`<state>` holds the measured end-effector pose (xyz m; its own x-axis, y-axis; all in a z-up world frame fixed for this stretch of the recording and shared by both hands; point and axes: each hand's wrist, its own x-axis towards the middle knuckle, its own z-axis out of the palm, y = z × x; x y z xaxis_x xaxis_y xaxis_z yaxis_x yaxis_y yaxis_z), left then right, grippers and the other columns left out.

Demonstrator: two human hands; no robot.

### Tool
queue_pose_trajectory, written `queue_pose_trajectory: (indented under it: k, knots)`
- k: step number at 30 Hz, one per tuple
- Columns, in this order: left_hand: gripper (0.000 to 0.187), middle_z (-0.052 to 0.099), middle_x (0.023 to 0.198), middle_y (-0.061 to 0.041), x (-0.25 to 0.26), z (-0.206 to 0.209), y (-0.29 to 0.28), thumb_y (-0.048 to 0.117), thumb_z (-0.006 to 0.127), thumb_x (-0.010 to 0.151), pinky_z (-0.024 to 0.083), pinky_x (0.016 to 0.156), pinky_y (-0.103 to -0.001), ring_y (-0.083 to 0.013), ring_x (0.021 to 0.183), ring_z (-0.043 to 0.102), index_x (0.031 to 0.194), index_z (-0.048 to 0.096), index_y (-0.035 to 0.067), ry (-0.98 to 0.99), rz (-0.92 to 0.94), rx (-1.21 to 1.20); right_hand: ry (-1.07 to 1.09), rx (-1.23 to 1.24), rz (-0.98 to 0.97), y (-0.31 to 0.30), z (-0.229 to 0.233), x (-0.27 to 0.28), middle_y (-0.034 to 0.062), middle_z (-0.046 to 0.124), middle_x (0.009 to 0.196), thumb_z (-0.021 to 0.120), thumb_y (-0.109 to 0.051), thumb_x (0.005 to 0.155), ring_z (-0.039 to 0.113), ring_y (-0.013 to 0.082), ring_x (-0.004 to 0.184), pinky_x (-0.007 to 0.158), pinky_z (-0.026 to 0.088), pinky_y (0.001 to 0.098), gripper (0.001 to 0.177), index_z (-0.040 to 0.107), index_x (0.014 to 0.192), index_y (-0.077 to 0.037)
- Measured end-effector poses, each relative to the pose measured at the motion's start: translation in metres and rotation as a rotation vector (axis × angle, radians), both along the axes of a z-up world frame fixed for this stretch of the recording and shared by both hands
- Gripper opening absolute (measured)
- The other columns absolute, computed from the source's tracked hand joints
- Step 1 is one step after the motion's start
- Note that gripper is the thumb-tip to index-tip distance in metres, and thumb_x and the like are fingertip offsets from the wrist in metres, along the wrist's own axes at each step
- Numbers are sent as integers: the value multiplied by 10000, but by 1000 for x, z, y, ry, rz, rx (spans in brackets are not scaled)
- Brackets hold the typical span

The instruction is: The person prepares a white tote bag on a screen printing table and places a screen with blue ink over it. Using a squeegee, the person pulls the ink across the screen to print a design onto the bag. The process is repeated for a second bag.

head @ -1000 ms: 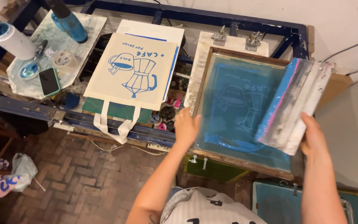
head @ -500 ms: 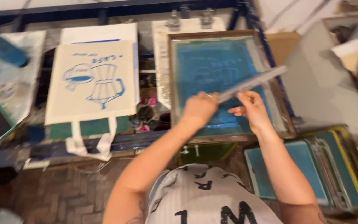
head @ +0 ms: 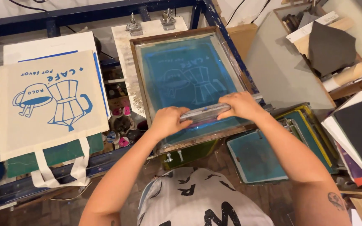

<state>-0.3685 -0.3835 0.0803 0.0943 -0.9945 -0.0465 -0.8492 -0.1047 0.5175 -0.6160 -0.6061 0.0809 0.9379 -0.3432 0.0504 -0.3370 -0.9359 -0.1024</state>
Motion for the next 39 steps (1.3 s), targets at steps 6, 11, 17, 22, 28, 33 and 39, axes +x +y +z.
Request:
queue_pose_trajectory:
  k: [6, 11, 17, 22, 28, 33, 39]
  knots:
    - [459, 781, 1032, -83, 1, -26, 1, 495, 679, 892, 593, 904, -492, -346, 1065, 740, 1296, 691, 276, 40, 10, 75, 93, 101, 14, 0, -18, 10, -18, 812, 1095, 840, -632, 693, 756, 254, 1083, 890, 584, 409, 587, 759, 1178, -312]
    - [485, 778, 1104, -78, 11, -14, -3, 514, 683, 893, 582, 948, -492, -343, 1114, 726, 1322, 680, 288, 22, 22, 86, 76, 41, -1, -1, -11, 20, -3, 810, 1067, 814, -666, 705, 757, 260, 1075, 894, 580, 409, 558, 750, 1126, -304]
    - [456, 735, 1303, -71, 37, 3, 37, 376, 624, 999, 512, 1036, -513, -346, 1192, 671, 1418, 615, 197, 430, 206, -197, 130, 51, -8, 2, -14, 6, -26, 809, 1079, 789, -705, 723, 755, 257, 1069, 882, 585, 390, 535, 748, 1062, -293]
    - [711, 558, 1462, -279, 42, -42, 89, 541, 501, 1062, 411, 1151, -554, -463, 1360, 531, 1539, 434, 18, 321, 649, 4, 215, -20, -23, 7, -16, 5, -57, 801, 1044, 733, -723, 759, 754, 216, 1044, 851, 585, 361, 488, 711, 1051, -332]
    - [615, 710, 1301, -169, 11, -65, 112, 544, 360, 1085, 509, 1009, -568, -434, 1222, 646, 1541, 458, 143, 316, 726, 198, 314, 43, 44, -15, -3, 40, -26, 800, 1126, 698, -674, 814, 746, 247, 1095, 911, 586, 407, 549, 690, 1250, -340]
    - [462, 757, 919, -51, 8, -145, 115, 537, 370, 1066, 506, 667, -429, -286, 867, 721, 1344, 649, 297, -54, 807, -3, 290, 42, 94, -79, -29, 94, -6, 764, 942, 643, -767, 794, 721, 280, 895, 736, 527, 451, 632, 673, 1232, -312]
    - [388, 728, 707, 30, 2, -173, 111, 484, 404, 1052, 391, 409, -359, -204, 618, 687, 1114, 757, 333, -329, 916, -211, 342, 86, 98, -151, -29, 182, 36, 770, 998, 628, -789, 791, 711, 347, 940, 718, 498, 492, 637, 655, 1187, -292]
